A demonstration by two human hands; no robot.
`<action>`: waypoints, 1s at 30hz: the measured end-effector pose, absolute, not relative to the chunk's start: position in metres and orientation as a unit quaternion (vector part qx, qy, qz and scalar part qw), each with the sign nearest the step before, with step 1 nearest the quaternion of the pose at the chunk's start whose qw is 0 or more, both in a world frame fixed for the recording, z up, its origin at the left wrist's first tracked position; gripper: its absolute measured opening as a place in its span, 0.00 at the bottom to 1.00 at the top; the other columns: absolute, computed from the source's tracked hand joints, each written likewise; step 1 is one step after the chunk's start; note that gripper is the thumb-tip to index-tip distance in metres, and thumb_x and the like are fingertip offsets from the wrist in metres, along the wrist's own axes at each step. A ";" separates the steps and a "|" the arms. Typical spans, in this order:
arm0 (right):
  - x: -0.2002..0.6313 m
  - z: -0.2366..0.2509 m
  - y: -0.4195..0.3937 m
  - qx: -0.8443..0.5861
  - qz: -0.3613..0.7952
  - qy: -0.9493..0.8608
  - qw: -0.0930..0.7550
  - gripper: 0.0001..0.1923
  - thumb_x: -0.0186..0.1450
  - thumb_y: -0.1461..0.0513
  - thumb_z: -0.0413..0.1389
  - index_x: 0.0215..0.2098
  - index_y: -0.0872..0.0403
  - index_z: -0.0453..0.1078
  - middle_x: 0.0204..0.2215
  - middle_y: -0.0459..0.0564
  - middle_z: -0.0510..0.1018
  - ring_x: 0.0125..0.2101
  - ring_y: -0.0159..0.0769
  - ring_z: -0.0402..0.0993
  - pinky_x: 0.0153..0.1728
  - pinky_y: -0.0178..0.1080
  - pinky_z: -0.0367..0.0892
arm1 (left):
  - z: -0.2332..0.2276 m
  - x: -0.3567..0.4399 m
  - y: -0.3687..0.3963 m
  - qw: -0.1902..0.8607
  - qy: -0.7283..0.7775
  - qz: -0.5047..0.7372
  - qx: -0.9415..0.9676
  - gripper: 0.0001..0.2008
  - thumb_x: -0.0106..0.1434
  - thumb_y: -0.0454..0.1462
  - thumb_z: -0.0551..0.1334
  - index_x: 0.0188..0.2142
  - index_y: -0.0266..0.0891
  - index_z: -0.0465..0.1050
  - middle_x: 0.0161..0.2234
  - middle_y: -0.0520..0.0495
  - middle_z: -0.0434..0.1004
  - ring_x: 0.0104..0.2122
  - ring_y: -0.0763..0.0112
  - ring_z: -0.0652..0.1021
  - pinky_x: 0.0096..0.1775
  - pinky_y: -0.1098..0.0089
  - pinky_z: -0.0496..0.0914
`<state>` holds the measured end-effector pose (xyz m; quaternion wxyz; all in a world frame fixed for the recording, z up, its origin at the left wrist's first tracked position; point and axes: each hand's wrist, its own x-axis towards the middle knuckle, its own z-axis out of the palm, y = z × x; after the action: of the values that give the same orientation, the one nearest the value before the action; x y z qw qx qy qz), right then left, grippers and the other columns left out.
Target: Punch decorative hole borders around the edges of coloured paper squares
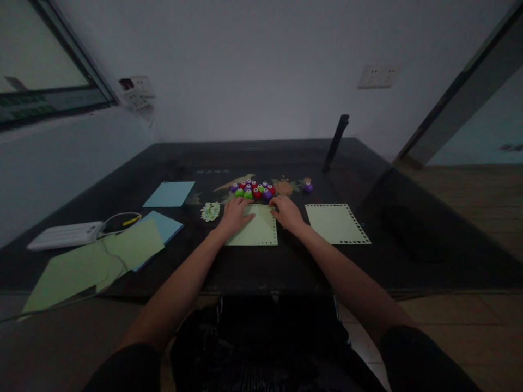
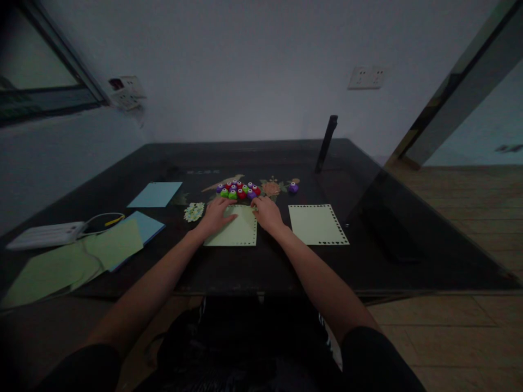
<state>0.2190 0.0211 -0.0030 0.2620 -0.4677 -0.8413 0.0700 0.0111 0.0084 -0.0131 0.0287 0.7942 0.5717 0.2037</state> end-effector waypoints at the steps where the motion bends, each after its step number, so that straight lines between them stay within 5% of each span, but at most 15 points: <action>1: 0.219 -0.003 0.021 -0.471 0.076 -0.837 0.269 0.09 0.58 0.69 0.55 0.37 0.55 0.69 0.36 0.53 0.73 0.41 0.40 0.67 0.41 0.39 0.62 | -0.013 0.011 0.008 0.029 0.570 0.208 0.794 0.22 0.57 0.41 0.61 0.52 0.41 0.66 0.46 0.41 0.69 0.50 0.54 0.67 0.49 0.56 0.61; 11: 0.215 -0.006 0.025 -0.475 0.276 -0.749 0.369 0.10 0.53 0.69 0.57 0.34 0.56 0.69 0.24 0.44 0.72 0.26 0.30 0.68 0.30 0.33 0.61 | -0.009 0.013 0.008 0.035 0.564 0.244 0.788 0.14 0.55 0.37 0.63 0.41 0.37 0.70 0.43 0.41 0.69 0.46 0.56 0.69 0.47 0.58 0.63; 19: 0.215 -0.004 0.025 -0.485 0.282 -0.759 0.331 0.05 0.52 0.67 0.57 0.29 0.56 0.69 0.20 0.43 0.69 0.23 0.30 0.65 0.26 0.33 0.57 | -0.008 0.012 0.008 0.024 0.544 0.278 0.791 0.11 0.56 0.36 0.61 0.39 0.38 0.68 0.41 0.43 0.69 0.45 0.58 0.69 0.47 0.58 0.63; 25: 0.220 -0.004 0.029 -0.465 0.297 -0.755 0.354 0.06 0.52 0.63 0.57 0.21 0.55 0.63 0.18 0.41 0.65 0.22 0.29 0.62 0.25 0.32 0.54 | -0.002 0.005 0.011 -0.008 0.535 0.401 0.743 0.21 0.54 0.34 0.63 0.48 0.38 0.65 0.49 0.40 0.65 0.51 0.57 0.65 0.53 0.57 0.60; 30: 0.232 -0.006 0.041 -0.453 0.383 -0.685 0.422 0.07 0.50 0.60 0.58 0.22 0.55 0.66 0.19 0.43 0.68 0.22 0.30 0.64 0.26 0.34 0.58 | -0.003 0.006 0.016 0.145 0.541 0.483 0.673 0.24 0.54 0.36 0.63 0.51 0.36 0.62 0.47 0.40 0.70 0.47 0.59 0.71 0.50 0.57 0.64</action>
<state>0.2323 0.0408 -0.0056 0.4225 -0.4531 -0.6853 0.3829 0.0060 0.0159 -0.0035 0.1454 0.6727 0.5410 0.4834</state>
